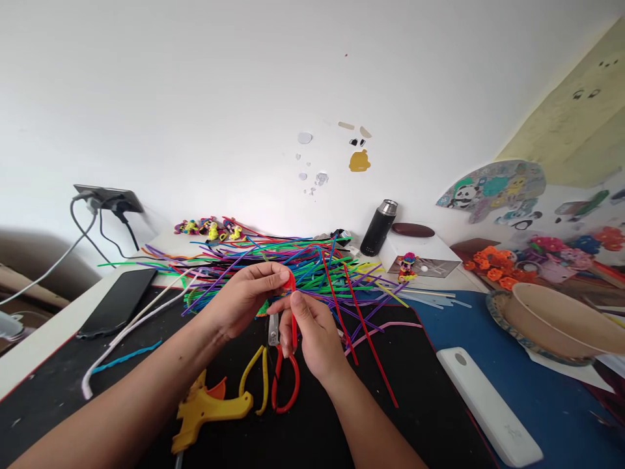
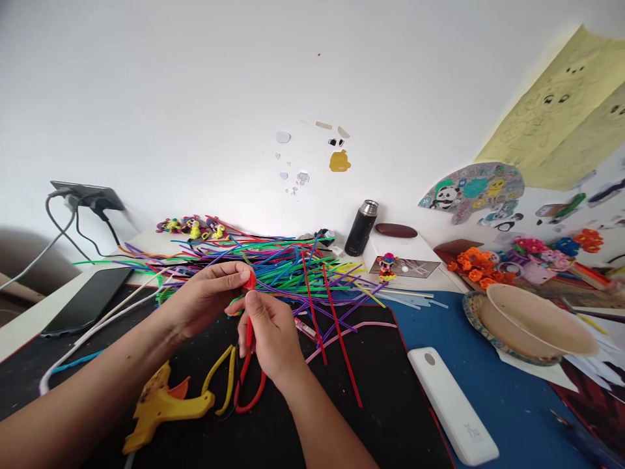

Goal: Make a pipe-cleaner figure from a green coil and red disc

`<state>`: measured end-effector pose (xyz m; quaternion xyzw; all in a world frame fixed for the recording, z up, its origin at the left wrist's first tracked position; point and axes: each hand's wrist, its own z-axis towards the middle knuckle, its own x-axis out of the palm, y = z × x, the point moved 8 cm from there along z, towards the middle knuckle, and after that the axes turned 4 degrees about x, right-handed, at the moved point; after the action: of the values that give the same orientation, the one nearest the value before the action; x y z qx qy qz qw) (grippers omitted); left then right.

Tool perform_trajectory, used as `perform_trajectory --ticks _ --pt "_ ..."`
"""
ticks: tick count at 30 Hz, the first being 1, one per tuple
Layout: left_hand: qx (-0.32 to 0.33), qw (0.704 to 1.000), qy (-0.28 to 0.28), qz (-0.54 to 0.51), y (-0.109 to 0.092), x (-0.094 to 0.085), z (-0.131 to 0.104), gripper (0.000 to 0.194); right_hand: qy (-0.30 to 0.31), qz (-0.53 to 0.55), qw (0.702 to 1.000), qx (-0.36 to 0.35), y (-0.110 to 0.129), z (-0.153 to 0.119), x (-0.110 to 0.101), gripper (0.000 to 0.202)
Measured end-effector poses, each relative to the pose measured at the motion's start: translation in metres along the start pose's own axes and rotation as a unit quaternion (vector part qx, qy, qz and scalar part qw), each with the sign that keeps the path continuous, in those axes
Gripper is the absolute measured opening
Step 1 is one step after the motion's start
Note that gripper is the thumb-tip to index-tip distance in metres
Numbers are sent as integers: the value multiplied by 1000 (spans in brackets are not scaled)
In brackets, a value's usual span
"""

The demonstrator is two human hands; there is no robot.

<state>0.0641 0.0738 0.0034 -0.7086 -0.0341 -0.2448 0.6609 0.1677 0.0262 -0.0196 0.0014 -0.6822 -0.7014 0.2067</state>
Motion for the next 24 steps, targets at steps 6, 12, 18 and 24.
perform_trajectory --ticks 6,12,18,24 --pt "43 996 -75 13 -5 -19 4 44 -35 20 999 22 -3 2 -5 73" --pt "43 997 -57 23 1 -18 5 40 -45 20 999 19 -6 4 -8 69" --pt "25 998 -54 14 0 -17 5 41 -57 17 998 22 -5 4 -10 67" --pt "20 998 -31 53 -5 -18 5 36 -67 7 998 16 -3 4 -12 64"
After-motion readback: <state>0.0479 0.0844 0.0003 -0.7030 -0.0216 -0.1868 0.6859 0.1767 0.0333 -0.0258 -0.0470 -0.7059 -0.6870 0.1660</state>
